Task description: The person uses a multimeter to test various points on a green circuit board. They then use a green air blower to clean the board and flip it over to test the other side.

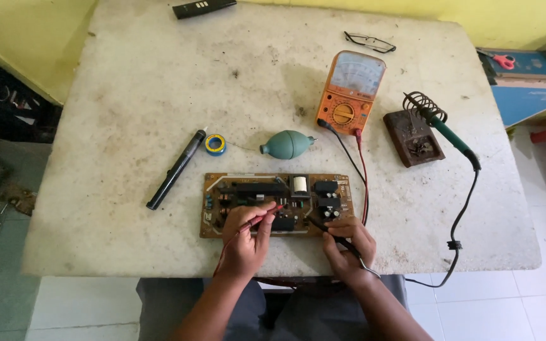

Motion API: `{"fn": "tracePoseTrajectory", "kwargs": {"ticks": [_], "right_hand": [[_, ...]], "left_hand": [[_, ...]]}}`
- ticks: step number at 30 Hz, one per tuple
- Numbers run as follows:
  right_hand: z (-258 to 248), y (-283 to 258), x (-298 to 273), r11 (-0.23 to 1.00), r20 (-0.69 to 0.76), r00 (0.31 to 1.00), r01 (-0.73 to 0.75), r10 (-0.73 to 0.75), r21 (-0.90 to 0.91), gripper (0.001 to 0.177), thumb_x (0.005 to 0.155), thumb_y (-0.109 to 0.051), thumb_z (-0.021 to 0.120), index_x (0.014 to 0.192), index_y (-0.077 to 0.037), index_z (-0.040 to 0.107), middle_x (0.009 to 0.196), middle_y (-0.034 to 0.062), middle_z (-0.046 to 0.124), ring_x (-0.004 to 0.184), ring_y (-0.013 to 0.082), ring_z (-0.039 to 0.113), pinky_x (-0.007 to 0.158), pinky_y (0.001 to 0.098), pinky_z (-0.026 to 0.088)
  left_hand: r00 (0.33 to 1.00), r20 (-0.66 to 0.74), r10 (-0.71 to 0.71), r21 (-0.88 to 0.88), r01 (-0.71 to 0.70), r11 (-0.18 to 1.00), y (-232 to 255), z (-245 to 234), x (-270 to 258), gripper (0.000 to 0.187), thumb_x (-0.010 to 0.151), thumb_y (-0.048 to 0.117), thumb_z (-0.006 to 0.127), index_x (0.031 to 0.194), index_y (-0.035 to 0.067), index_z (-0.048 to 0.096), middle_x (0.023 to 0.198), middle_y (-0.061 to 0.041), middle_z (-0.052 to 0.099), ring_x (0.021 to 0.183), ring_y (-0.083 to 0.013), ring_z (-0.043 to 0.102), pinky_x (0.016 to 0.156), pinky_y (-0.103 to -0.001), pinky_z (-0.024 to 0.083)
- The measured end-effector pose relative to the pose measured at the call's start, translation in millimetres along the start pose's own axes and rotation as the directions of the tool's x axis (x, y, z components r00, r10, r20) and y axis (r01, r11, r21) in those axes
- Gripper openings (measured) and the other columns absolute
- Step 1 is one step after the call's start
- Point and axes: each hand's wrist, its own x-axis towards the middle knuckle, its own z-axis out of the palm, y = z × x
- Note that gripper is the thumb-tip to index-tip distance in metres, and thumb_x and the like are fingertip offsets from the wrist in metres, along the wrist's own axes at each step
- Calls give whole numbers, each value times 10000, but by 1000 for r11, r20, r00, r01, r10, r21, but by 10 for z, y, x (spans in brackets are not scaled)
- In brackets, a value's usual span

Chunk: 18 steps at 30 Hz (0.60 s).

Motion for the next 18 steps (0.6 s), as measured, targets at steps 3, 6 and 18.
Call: {"fn": "tracePoseTrajectory", "kwargs": {"ticks": [3, 6, 18], "right_hand": [[-4, -8, 2, 998, 32, 998, -54, 55, -10, 95, 844, 22, 716, 864, -24, 636, 905, 138, 702, 822, 228, 704, 744, 322, 574], [13, 7, -5, 996, 36, 995, -92, 92, -12, 87, 835, 21, 714, 847, -25, 641, 879, 130, 698, 820, 228, 708, 745, 324, 573], [19, -76, 76, 993, -11, 993, -118, 117, -29, 88, 838, 20, 693, 818, -42, 634, 848, 120, 703, 798, 226, 692, 747, 331, 562]], "left_hand": [[998, 60, 35, 53, -39, 998, -14, 7, 12, 140, 1027, 173, 638, 1090, 49, 651, 1083, -70, 767, 920, -231, 711, 843, -367, 516], [995, 78, 63, 72, -69, 995, -45, 38, 2, 148, 1023, 207, 654, 1090, 76, 662, 1050, -41, 779, 857, -218, 714, 834, -379, 492], [984, 170, 46, 114, -66, 991, -13, 41, 46, 102, 985, 179, 669, 1048, 101, 651, 1054, 1, 795, 868, -176, 715, 869, -374, 440]]}}
